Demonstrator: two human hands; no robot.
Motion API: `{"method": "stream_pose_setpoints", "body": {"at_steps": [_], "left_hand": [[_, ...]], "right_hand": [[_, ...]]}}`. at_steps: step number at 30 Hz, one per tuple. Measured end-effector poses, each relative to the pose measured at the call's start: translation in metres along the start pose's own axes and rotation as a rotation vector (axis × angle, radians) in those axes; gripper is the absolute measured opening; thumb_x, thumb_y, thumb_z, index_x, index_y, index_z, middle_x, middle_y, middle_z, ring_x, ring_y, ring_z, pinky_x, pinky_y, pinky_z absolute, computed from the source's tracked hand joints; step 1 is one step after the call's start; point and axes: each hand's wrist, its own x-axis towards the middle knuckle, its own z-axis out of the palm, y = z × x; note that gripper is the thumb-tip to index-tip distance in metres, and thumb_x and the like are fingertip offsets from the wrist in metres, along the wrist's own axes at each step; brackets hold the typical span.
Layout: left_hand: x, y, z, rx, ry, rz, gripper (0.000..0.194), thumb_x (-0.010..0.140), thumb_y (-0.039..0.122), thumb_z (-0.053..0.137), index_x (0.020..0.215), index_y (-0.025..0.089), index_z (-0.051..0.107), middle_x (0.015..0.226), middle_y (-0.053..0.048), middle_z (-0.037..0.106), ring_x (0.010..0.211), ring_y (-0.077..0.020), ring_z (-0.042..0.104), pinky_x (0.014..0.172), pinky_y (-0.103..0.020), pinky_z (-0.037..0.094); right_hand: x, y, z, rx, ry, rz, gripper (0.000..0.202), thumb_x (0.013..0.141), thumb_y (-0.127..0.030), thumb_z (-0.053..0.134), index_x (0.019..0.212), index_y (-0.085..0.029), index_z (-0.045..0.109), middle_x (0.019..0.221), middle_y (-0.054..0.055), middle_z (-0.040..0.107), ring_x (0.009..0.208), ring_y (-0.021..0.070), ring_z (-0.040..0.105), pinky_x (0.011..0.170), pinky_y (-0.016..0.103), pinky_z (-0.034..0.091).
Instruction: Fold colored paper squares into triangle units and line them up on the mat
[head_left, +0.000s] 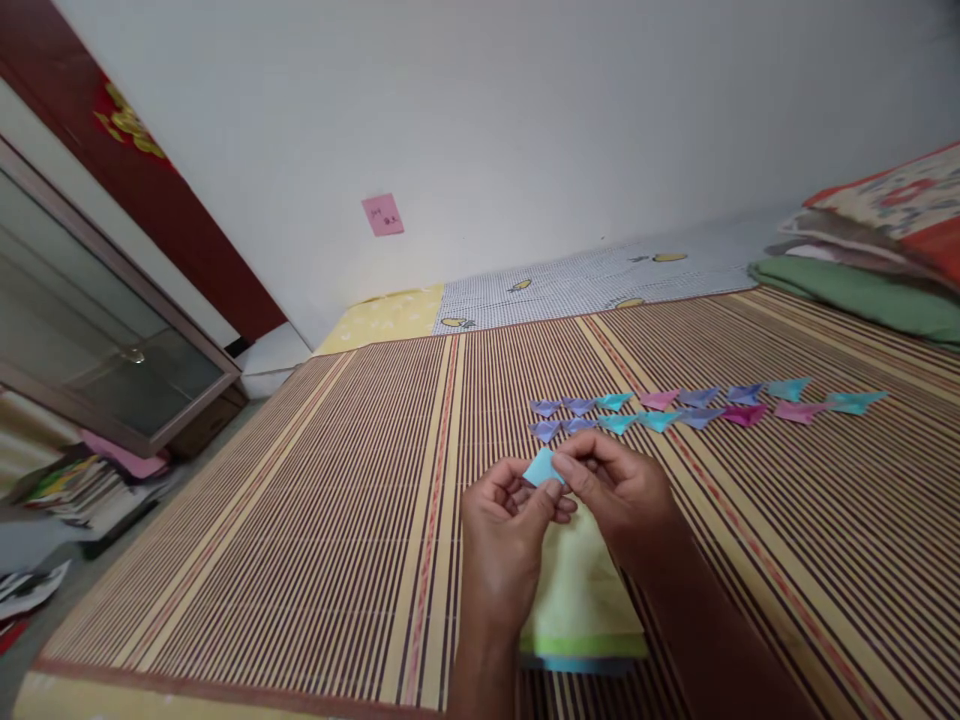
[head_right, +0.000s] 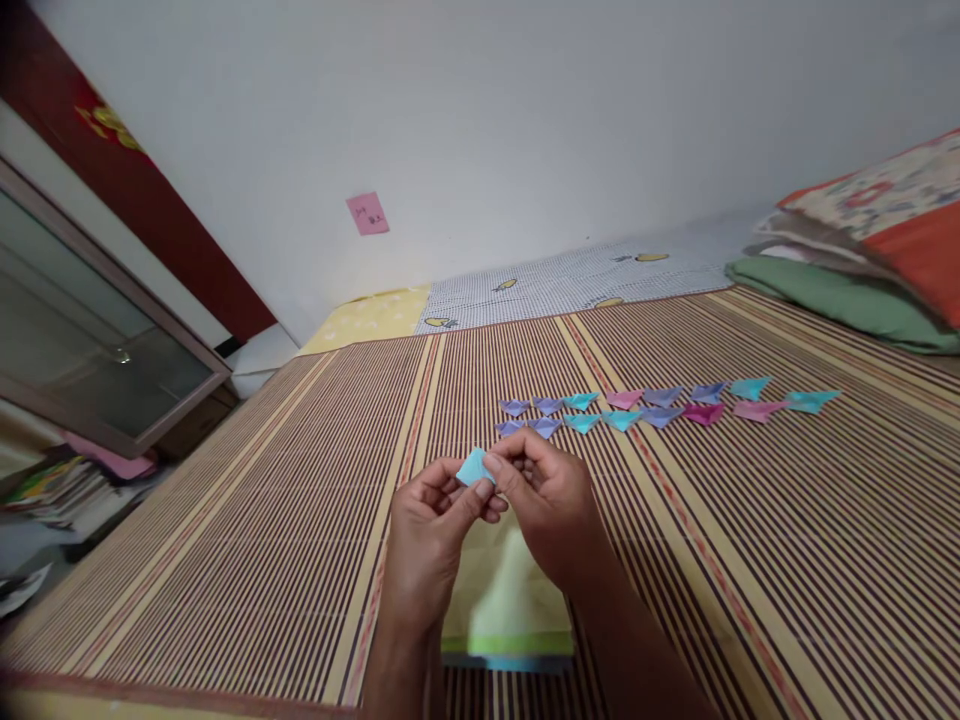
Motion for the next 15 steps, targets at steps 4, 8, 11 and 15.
{"method": "stream_pose_setpoints", "body": {"at_steps": [4,8,11,15], "left_hand": [[-0.0008,0.0010,0.0015,0.005,-0.044,-0.029,0.016,0.079,0.025,0.077,0.078,0.014,0.066,0.068,-0.003,0.070,0.058,-0.0126,0.066,0.058,-0.023,0.053],[-0.0027,0.0001,0.0022,0.113,-0.021,-0.029,0.020,0.083,0.029,0.073,0.073,0.014,0.065,0.066,-0.003,0.069,0.055,-0.0116,0.063,0.055,-0.023,0.050],[-0.0035,-0.0001,0.0015,0.136,-0.049,-0.043,0.020,0.083,0.028,0.072,0.071,0.015,0.063,0.064,-0.003,0.067,0.053,-0.0111,0.061,0.053,-0.022,0.049],[-0.0028,0.0011,-0.0020,0.040,-0.190,-0.117,0.018,0.080,0.027,0.073,0.072,0.014,0.064,0.065,-0.004,0.069,0.049,-0.0113,0.062,0.048,-0.021,0.048]], "right_hand": [[-0.0006,0.0002,0.0027,0.072,0.019,0.053,0.021,0.091,-0.037,0.068,0.079,-0.020,0.063,0.057,-0.006,0.054,0.046,0.0102,0.051,0.043,0.022,0.044],[0.0003,-0.0007,0.0027,0.083,0.005,0.034,0.017,0.090,-0.036,0.069,0.082,-0.020,0.067,0.062,-0.004,0.057,0.047,0.0106,0.053,0.043,0.023,0.046],[0.0006,-0.0033,0.0006,-0.012,0.001,-0.010,0.016,0.089,-0.034,0.070,0.082,-0.020,0.070,0.070,-0.002,0.061,0.049,0.0103,0.055,0.044,0.023,0.047],[-0.0006,-0.0069,-0.0018,0.034,-0.063,0.033,0.025,0.093,-0.037,0.066,0.074,-0.021,0.063,0.054,-0.006,0.053,0.042,0.0094,0.049,0.040,0.022,0.043]]}}
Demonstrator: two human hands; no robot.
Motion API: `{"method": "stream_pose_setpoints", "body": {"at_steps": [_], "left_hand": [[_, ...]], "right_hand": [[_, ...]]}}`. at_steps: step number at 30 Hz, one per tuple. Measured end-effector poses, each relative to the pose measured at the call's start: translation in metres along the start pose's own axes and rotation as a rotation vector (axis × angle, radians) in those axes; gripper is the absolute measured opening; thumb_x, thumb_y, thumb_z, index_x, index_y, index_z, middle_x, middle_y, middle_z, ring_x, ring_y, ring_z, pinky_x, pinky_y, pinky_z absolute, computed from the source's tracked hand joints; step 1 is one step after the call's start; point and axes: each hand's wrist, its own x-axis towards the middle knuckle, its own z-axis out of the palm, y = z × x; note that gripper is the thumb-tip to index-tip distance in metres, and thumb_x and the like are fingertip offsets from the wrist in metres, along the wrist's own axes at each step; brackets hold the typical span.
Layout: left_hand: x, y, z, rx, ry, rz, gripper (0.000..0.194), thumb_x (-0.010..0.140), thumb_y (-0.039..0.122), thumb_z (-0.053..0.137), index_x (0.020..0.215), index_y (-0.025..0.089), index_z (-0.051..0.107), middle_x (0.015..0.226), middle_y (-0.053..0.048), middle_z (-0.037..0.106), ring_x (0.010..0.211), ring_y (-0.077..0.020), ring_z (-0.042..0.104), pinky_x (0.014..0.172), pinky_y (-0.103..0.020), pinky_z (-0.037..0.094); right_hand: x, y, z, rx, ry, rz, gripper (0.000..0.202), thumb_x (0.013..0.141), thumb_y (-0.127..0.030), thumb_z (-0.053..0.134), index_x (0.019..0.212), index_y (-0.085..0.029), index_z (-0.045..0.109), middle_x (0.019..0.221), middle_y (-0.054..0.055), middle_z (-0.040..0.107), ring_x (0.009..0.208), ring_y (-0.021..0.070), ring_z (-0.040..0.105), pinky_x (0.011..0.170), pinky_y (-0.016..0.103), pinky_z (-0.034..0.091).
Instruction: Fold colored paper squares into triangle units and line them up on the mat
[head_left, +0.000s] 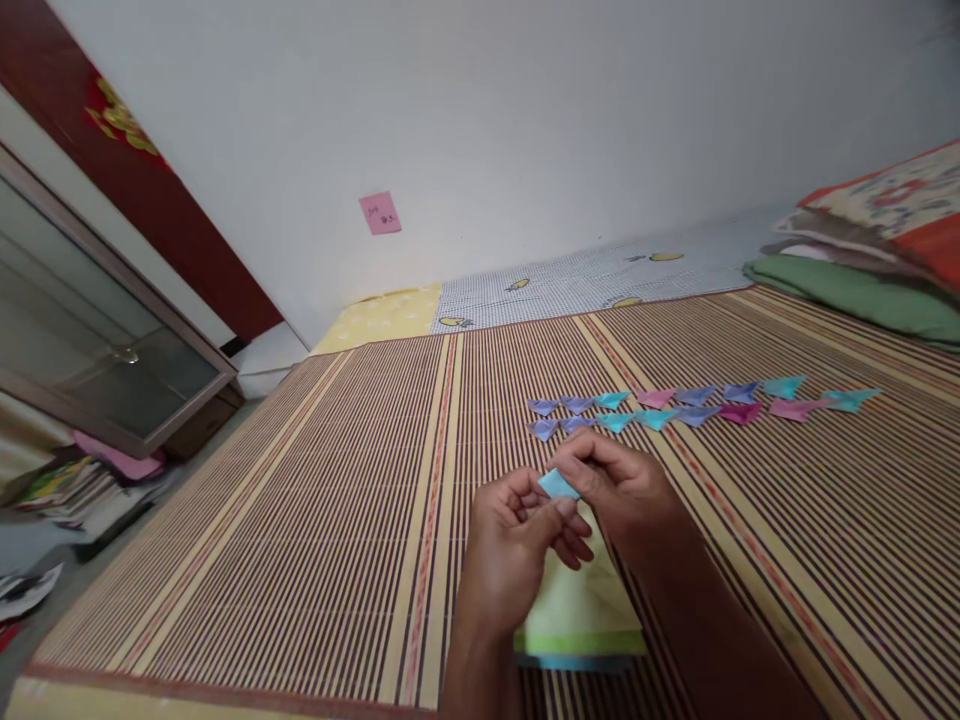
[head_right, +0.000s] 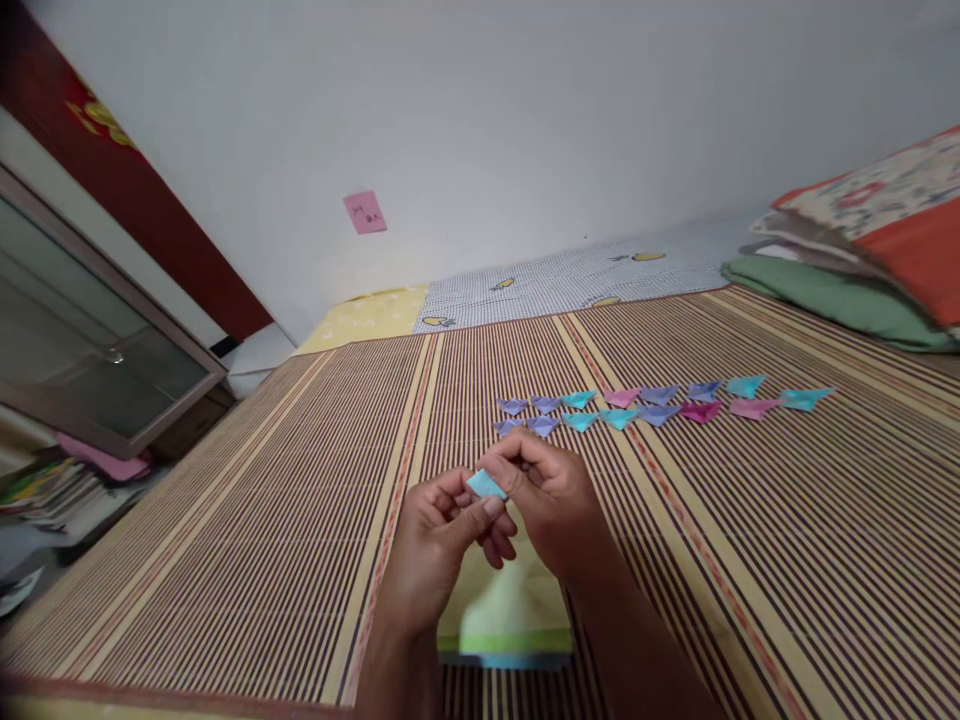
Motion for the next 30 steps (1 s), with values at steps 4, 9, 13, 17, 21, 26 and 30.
{"method": "stream_pose_setpoints", "body": {"at_steps": [4,9,13,17,21,26,30], "left_hand": [[0.003,-0.001,-0.002,-0.046,-0.008,0.001,0.018,0.081,0.028,0.074,0.075,0.013,0.065,0.065,-0.005,0.070,0.049,-0.0124,0.064,0.049,-0.022,0.050],[0.005,-0.002,0.000,-0.033,0.071,0.064,0.021,0.085,0.032,0.073,0.078,0.013,0.066,0.068,-0.005,0.071,0.055,-0.0145,0.066,0.056,-0.026,0.054],[0.005,-0.001,-0.004,0.085,0.218,0.194,0.027,0.094,0.037,0.064,0.079,0.015,0.070,0.075,-0.004,0.071,0.067,-0.0130,0.065,0.066,-0.024,0.053],[0.008,-0.004,-0.014,0.017,0.301,0.224,0.023,0.091,0.037,0.069,0.082,0.017,0.075,0.076,-0.001,0.070,0.068,-0.0101,0.060,0.065,-0.020,0.050],[0.011,-0.005,-0.019,-0.160,0.258,0.121,0.023,0.074,0.037,0.085,0.072,0.016,0.076,0.070,-0.001,0.069,0.064,-0.0104,0.060,0.056,-0.018,0.050],[0.011,-0.005,-0.018,-0.229,0.227,0.087,0.026,0.065,0.036,0.091,0.069,0.015,0.077,0.066,-0.002,0.071,0.061,-0.0114,0.063,0.057,-0.019,0.053],[0.010,-0.006,-0.018,-0.086,0.252,0.153,0.018,0.075,0.032,0.085,0.075,0.015,0.079,0.066,-0.001,0.072,0.059,-0.0100,0.063,0.059,-0.020,0.052]], "right_hand": [[0.001,0.001,-0.002,0.052,-0.013,0.052,0.022,0.093,-0.038,0.065,0.079,-0.021,0.067,0.057,-0.004,0.057,0.045,0.0100,0.051,0.044,0.022,0.045],[0.003,0.004,-0.004,0.112,0.007,0.083,0.014,0.085,-0.032,0.072,0.082,-0.020,0.067,0.064,-0.003,0.060,0.055,0.0112,0.055,0.052,0.023,0.048],[0.004,0.004,-0.004,0.047,0.024,0.048,0.013,0.086,-0.030,0.072,0.080,-0.019,0.068,0.063,-0.004,0.056,0.056,0.0103,0.051,0.054,0.023,0.044],[0.004,0.007,-0.004,-0.030,-0.050,0.012,0.012,0.088,-0.029,0.070,0.083,-0.019,0.072,0.063,-0.005,0.054,0.057,0.0103,0.049,0.054,0.023,0.040],[0.003,0.011,-0.003,-0.014,-0.044,0.011,0.011,0.085,-0.028,0.074,0.081,-0.019,0.068,0.065,-0.004,0.057,0.059,0.0104,0.052,0.054,0.023,0.041],[0.002,0.005,-0.001,-0.023,-0.002,0.017,0.011,0.084,-0.027,0.075,0.078,-0.019,0.069,0.065,-0.004,0.059,0.060,0.0106,0.053,0.057,0.024,0.043],[0.001,0.005,0.000,-0.002,-0.011,0.016,0.012,0.084,-0.027,0.075,0.077,-0.019,0.069,0.062,-0.005,0.057,0.056,0.0100,0.052,0.054,0.023,0.042]]}}
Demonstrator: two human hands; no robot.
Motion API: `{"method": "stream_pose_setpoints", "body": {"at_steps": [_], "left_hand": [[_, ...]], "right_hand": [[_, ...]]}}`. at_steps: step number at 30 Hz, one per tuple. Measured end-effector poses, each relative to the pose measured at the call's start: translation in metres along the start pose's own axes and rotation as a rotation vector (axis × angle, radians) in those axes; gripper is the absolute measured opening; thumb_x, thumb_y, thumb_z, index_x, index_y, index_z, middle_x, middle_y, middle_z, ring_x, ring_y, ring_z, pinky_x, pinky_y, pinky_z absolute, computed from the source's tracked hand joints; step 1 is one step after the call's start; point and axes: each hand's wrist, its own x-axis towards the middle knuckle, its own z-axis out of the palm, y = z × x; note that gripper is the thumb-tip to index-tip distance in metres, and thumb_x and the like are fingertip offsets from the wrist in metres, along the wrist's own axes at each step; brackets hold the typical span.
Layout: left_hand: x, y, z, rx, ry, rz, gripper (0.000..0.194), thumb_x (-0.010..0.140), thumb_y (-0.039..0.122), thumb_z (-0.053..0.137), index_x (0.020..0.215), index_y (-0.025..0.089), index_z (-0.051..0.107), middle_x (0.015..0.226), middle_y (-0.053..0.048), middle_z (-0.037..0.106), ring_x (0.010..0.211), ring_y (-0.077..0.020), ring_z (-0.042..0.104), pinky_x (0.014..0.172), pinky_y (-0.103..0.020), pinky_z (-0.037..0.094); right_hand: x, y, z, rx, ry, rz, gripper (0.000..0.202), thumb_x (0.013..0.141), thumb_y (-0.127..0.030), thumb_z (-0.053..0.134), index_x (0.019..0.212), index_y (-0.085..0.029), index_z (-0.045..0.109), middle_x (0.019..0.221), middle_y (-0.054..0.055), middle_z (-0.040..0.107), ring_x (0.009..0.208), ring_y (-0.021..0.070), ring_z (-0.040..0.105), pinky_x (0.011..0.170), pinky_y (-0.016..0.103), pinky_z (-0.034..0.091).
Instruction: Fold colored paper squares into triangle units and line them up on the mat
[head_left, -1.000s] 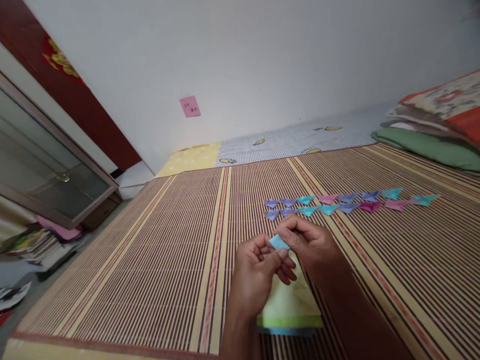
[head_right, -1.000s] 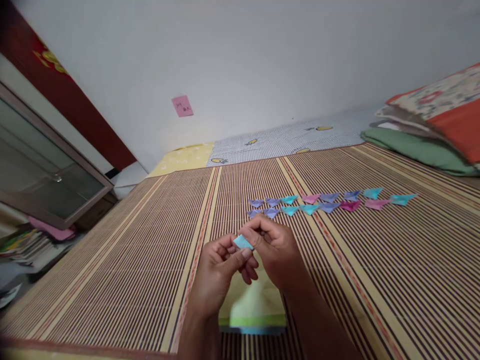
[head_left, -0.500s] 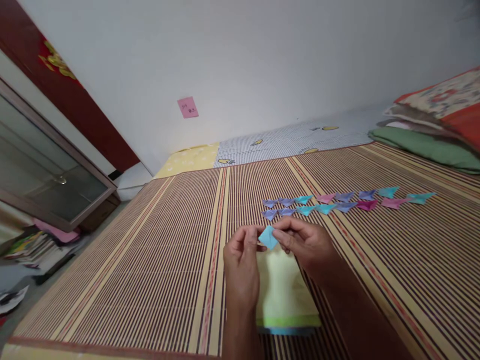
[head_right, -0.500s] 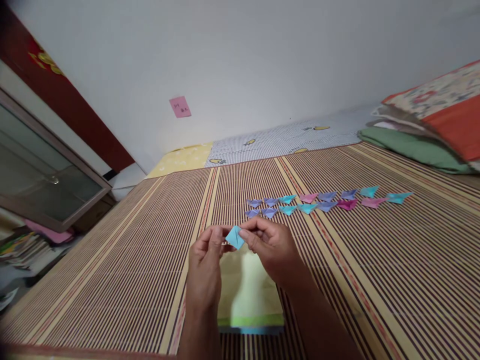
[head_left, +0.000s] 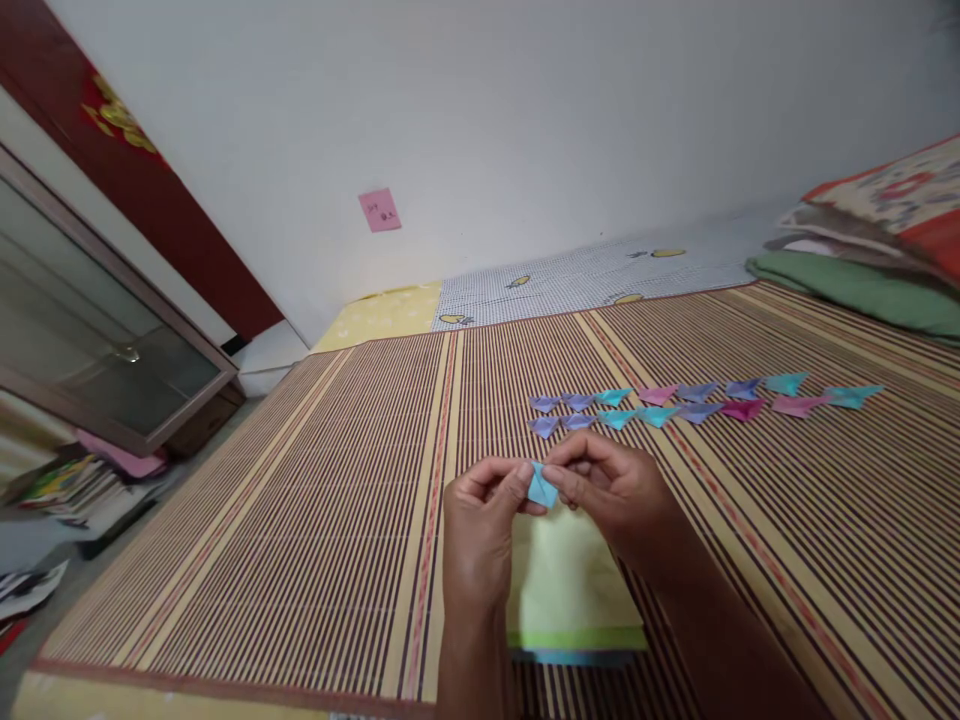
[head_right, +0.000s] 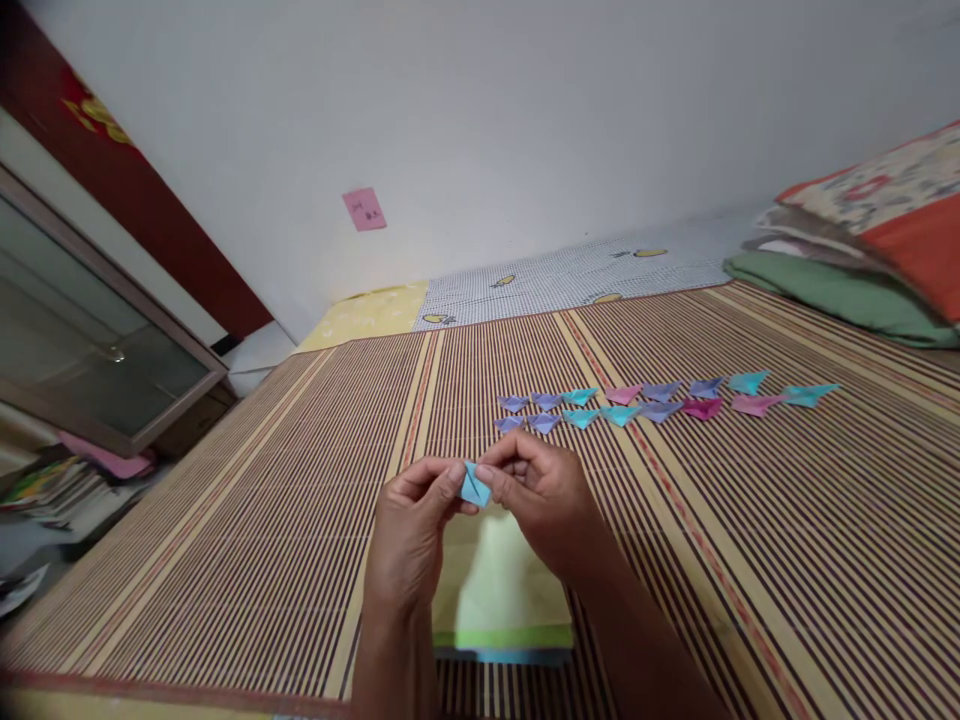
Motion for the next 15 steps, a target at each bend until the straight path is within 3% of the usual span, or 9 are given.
{"method": "stream_pose_setpoints", "body": {"at_steps": [6,11,15], "left_hand": [[-0.0023,0.0020,0.0047,0.132,0.050,0.095,0.016,0.079,0.029,0.080,0.073,0.015,0.077,0.061,0.000,0.068,0.054,-0.0093,0.060,0.056,-0.019,0.049],[-0.0011,-0.0012,0.0037,0.151,-0.006,0.037,0.016,0.078,0.030,0.081,0.074,0.015,0.077,0.065,-0.001,0.070,0.054,-0.0096,0.058,0.054,-0.020,0.048],[0.0020,-0.0058,-0.0017,0.043,-0.040,0.010,0.021,0.078,0.033,0.082,0.071,0.014,0.075,0.063,-0.001,0.068,0.054,-0.0096,0.055,0.052,-0.019,0.043]], "right_hand": [[0.0019,0.0080,-0.0004,0.027,-0.022,-0.024,0.013,0.085,-0.027,0.074,0.078,-0.018,0.068,0.064,-0.003,0.062,0.057,0.0101,0.056,0.053,0.021,0.044],[0.0025,0.0094,-0.0006,0.015,0.022,-0.019,0.012,0.085,-0.026,0.074,0.078,-0.018,0.067,0.066,-0.002,0.063,0.061,0.0113,0.060,0.055,0.022,0.047],[0.0020,0.0031,-0.0038,-0.036,-0.073,-0.054,0.007,0.091,-0.024,0.066,0.088,-0.019,0.071,0.070,-0.001,0.065,0.065,0.0136,0.063,0.061,0.025,0.050]]}}
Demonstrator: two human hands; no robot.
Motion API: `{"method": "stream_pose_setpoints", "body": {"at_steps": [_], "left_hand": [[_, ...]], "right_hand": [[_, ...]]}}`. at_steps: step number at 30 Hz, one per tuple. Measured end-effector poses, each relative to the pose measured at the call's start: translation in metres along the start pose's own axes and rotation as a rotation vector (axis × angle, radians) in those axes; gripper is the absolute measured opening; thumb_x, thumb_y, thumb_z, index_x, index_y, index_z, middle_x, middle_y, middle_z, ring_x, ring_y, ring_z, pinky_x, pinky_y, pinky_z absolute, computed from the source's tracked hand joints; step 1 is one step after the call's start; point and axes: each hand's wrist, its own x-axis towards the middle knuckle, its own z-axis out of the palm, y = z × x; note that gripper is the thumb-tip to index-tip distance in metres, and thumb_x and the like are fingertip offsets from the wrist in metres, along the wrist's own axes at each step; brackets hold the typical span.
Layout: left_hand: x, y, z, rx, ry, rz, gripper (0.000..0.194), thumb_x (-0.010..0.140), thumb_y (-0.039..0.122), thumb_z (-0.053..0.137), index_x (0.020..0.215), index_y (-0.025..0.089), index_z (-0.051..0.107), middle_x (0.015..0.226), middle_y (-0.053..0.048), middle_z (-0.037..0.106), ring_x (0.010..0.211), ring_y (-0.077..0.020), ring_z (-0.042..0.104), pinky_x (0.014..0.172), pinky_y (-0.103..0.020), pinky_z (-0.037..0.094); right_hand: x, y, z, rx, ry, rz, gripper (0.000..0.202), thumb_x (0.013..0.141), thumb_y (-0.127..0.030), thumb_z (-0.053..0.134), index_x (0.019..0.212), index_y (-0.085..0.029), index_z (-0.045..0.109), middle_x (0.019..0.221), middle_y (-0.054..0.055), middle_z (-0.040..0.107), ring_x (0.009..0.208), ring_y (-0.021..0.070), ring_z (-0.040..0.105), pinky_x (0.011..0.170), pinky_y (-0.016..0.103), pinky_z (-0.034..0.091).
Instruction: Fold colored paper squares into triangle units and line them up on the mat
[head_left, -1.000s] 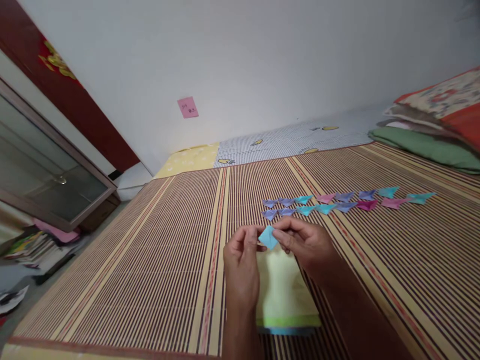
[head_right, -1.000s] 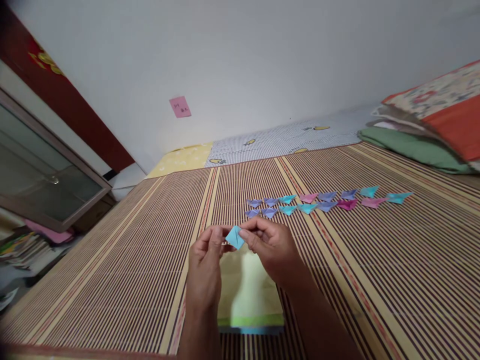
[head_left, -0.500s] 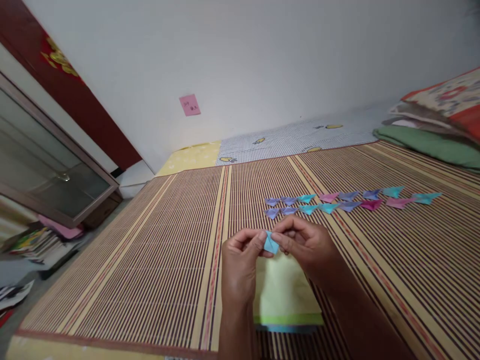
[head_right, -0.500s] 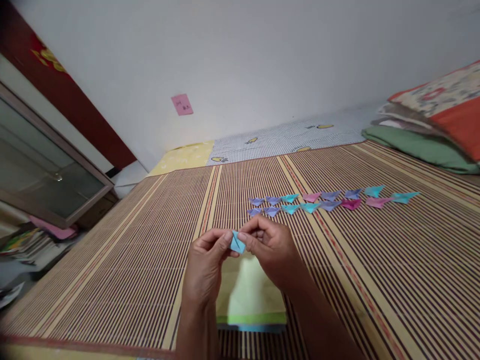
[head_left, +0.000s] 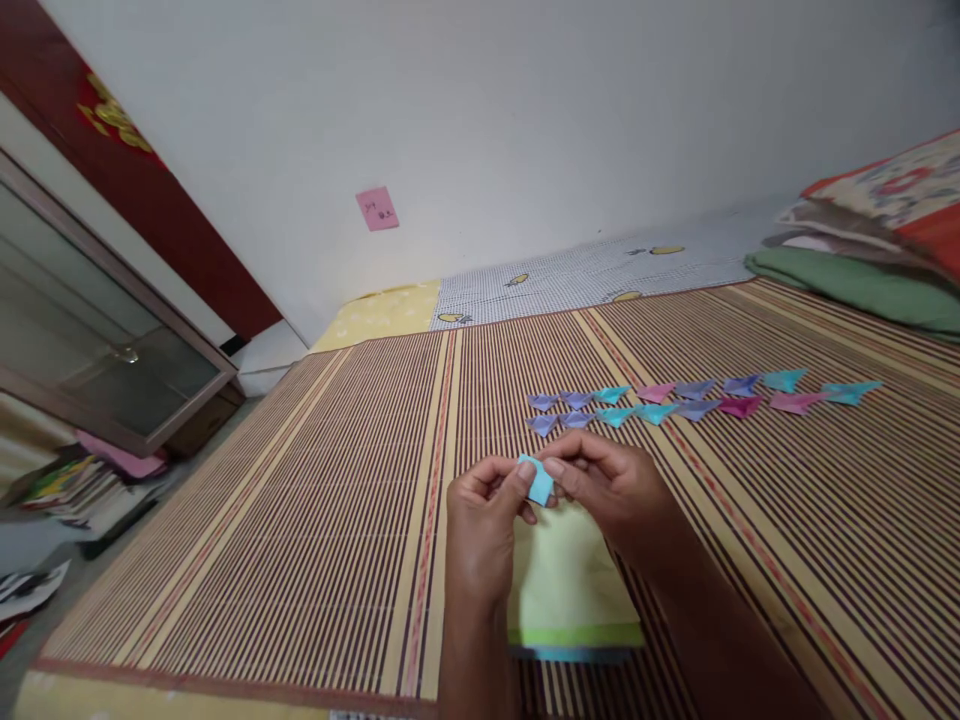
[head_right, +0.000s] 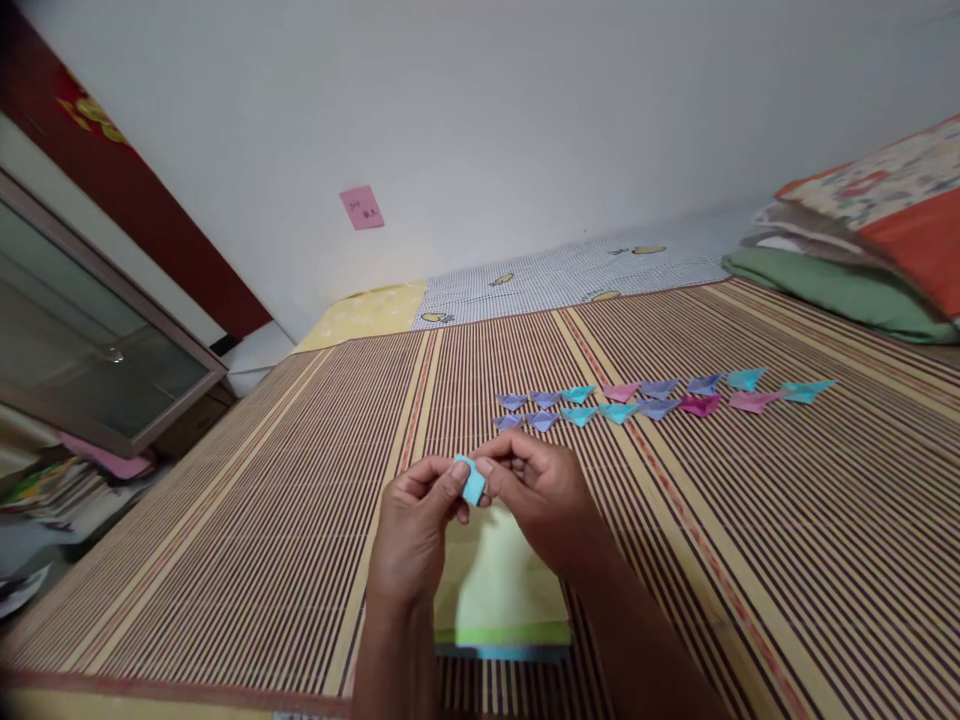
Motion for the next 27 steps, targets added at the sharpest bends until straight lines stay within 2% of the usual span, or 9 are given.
{"method": "stream_pose_setpoints", "body": {"at_steps": [6,9,13,18,27], "left_hand": [[0.0035,0.0028,-0.0035,-0.172,0.104,-0.075,0.027,0.065,0.035,0.089,0.062,0.013,0.073,0.056,0.000,0.063,0.050,-0.0075,0.050,0.049,-0.018,0.038],[0.0035,0.0054,-0.0035,-0.237,0.135,-0.115,0.026,0.059,0.033,0.092,0.061,0.013,0.073,0.055,0.001,0.063,0.050,-0.0069,0.048,0.049,-0.018,0.037],[0.0020,0.0060,-0.0023,-0.264,0.150,-0.128,0.025,0.057,0.030,0.091,0.059,0.014,0.072,0.054,0.001,0.061,0.051,-0.0075,0.047,0.051,-0.019,0.037],[0.0006,0.0030,0.0007,-0.189,0.157,-0.071,0.020,0.063,0.028,0.086,0.059,0.014,0.071,0.055,0.002,0.059,0.054,-0.0083,0.046,0.055,-0.020,0.037],[0.0007,-0.0030,-0.0004,-0.038,0.096,0.021,0.020,0.077,0.027,0.078,0.063,0.016,0.069,0.058,0.003,0.056,0.059,-0.0106,0.046,0.060,-0.023,0.037]], "right_hand": [[-0.0011,-0.0080,-0.0041,-0.408,-0.091,-0.318,0.019,0.084,-0.009,0.069,0.098,-0.021,0.072,0.102,0.004,0.066,0.093,0.0181,0.064,0.078,0.030,0.051],[-0.0025,-0.0068,-0.0021,-0.481,-0.142,-0.376,0.021,0.085,-0.008,0.070,0.102,-0.021,0.071,0.106,0.005,0.063,0.100,0.0187,0.064,0.086,0.031,0.052],[-0.0038,-0.0038,0.0013,-0.505,-0.136,-0.433,0.016,0.089,-0.010,0.069,0.102,-0.020,0.071,0.104,0.005,0.062,0.100,0.0194,0.064,0.087,0.031,0.052],[-0.0018,-0.0027,0.0023,-0.508,-0.098,-0.446,0.007,0.093,-0.015,0.067,0.093,-0.020,0.071,0.096,0.004,0.062,0.094,0.0193,0.064,0.082,0.031,0.052],[0.0018,-0.0022,0.0017,-0.399,-0.051,-0.351,0.013,0.094,-0.015,0.065,0.082,-0.021,0.065,0.087,0.002,0.063,0.087,0.0192,0.063,0.079,0.033,0.049]]}}
